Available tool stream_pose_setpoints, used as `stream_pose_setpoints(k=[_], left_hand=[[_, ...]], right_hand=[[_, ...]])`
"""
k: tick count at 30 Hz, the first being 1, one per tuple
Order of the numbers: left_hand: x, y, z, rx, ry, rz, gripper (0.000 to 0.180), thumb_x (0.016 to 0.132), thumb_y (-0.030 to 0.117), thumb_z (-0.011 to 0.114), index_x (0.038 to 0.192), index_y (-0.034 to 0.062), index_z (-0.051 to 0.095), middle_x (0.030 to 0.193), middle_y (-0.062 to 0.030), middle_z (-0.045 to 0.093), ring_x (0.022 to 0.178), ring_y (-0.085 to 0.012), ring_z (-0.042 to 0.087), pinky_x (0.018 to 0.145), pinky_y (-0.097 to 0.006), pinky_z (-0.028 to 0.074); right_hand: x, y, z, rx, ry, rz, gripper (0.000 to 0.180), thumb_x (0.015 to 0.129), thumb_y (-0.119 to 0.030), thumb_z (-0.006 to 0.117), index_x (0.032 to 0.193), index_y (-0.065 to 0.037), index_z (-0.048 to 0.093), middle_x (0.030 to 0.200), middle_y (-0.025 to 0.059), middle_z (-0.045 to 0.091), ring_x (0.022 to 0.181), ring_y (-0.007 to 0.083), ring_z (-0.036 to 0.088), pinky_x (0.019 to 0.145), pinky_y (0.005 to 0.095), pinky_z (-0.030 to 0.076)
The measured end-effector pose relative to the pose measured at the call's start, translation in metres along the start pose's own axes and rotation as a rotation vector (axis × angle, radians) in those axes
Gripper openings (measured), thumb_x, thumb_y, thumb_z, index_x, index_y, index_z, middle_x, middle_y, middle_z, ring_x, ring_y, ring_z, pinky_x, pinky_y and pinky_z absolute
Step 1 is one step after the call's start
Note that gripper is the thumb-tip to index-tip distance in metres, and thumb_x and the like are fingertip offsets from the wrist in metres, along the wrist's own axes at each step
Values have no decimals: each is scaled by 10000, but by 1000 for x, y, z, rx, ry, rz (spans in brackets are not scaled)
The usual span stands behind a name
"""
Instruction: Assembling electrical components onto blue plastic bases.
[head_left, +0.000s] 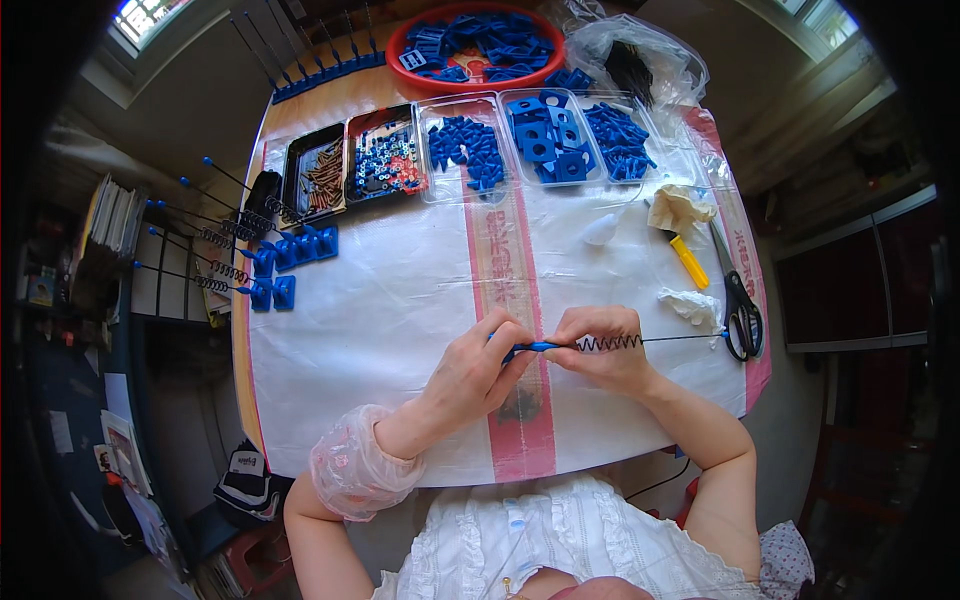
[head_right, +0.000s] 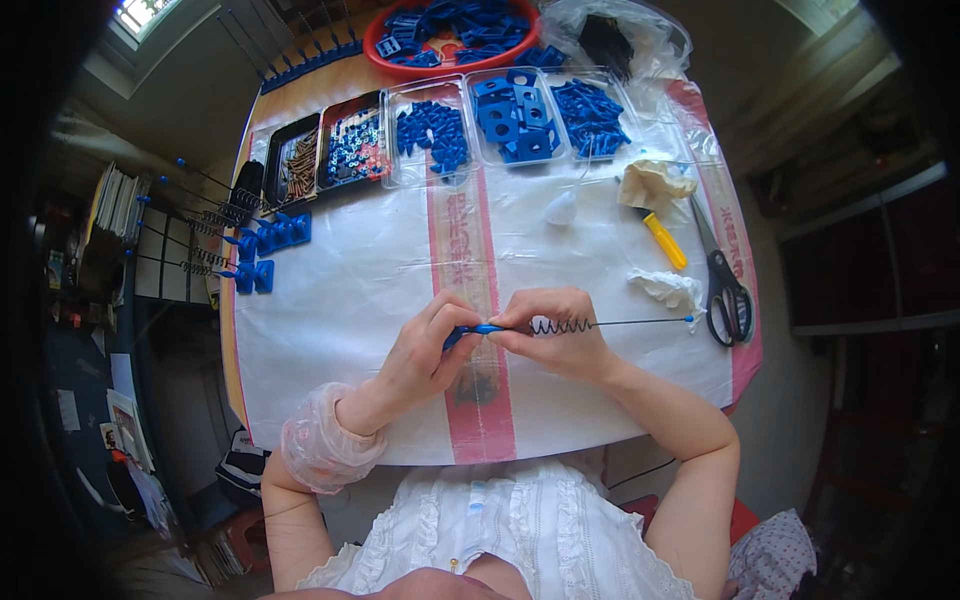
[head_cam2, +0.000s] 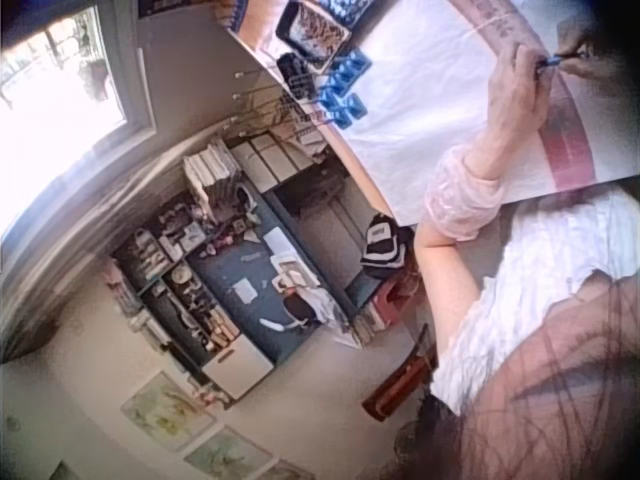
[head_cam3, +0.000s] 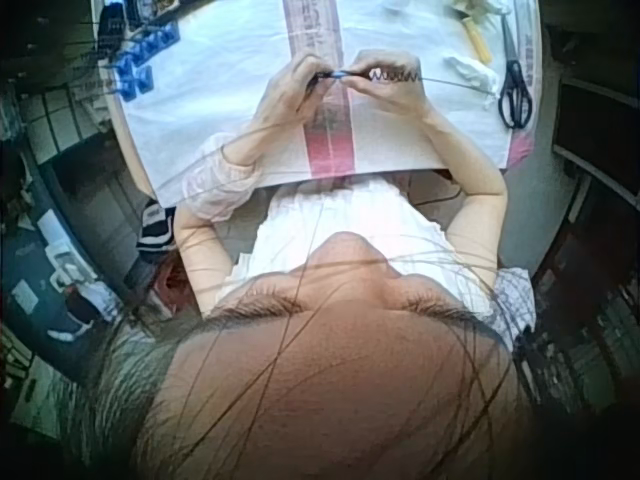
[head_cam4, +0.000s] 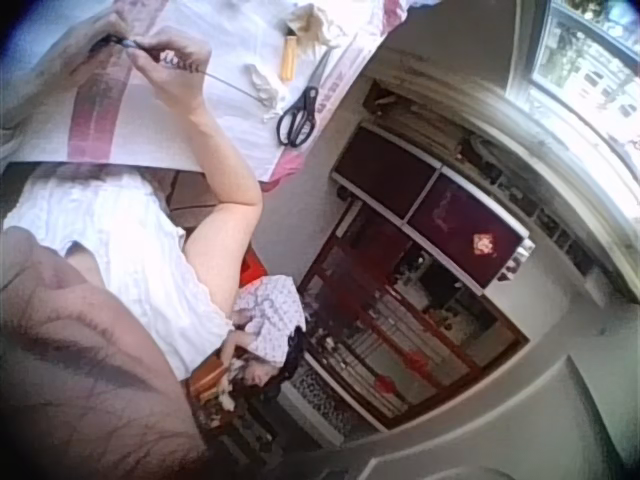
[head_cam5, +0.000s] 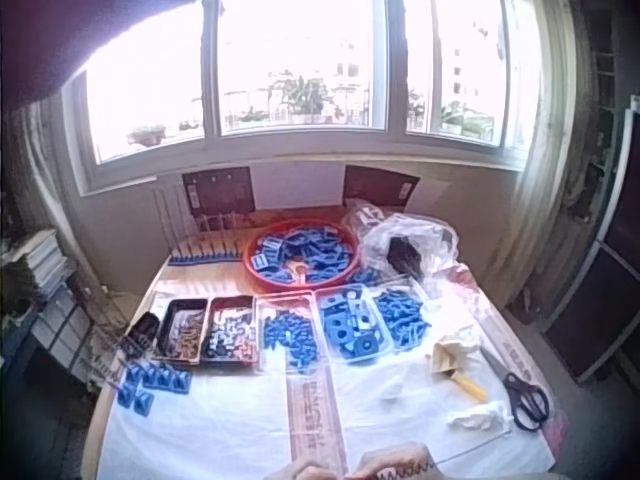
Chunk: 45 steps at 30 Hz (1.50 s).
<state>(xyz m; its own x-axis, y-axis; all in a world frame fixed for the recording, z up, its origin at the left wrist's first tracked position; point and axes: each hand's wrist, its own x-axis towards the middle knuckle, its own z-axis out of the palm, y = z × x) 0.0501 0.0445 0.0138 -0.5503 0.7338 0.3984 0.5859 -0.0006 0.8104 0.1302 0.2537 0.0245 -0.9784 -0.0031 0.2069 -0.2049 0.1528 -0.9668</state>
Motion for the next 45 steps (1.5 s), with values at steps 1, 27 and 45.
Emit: stream_pose_setpoints(k=[1, 27, 45], left_hand=[[0, 0, -1, -12, -9, -8, 172, 916, 14, 670, 1046, 14, 557, 932, -146, 564, 759, -326, 598, 648, -390, 475], [-3, -5, -11, -659, -167, -519, 149, 1004, 187, 647, 983, 44, 609, 790, 58, 550, 675, -11, 468, 565, -198, 368], [-5, -11, -4, -592, -118, -350, 127, 1015, 161, 622, 978, 51, 569, 665, 44, 517, 525, -27, 486, 469, -225, 346]], right_hand=[[0, 0, 0, 5, 0, 5, 91, 815, 39, 794, 890, 5, 756, 762, 29, 690, 648, 65, 567, 560, 233, 429], [0, -2, 1, 311, 16, 353, 68, 866, 8, 761, 932, 25, 764, 805, 40, 710, 662, 55, 626, 557, 194, 486], [3, -9, 0, 277, -35, 342, 73, 854, 41, 749, 924, 32, 764, 790, 44, 690, 650, 63, 598, 557, 214, 451]])
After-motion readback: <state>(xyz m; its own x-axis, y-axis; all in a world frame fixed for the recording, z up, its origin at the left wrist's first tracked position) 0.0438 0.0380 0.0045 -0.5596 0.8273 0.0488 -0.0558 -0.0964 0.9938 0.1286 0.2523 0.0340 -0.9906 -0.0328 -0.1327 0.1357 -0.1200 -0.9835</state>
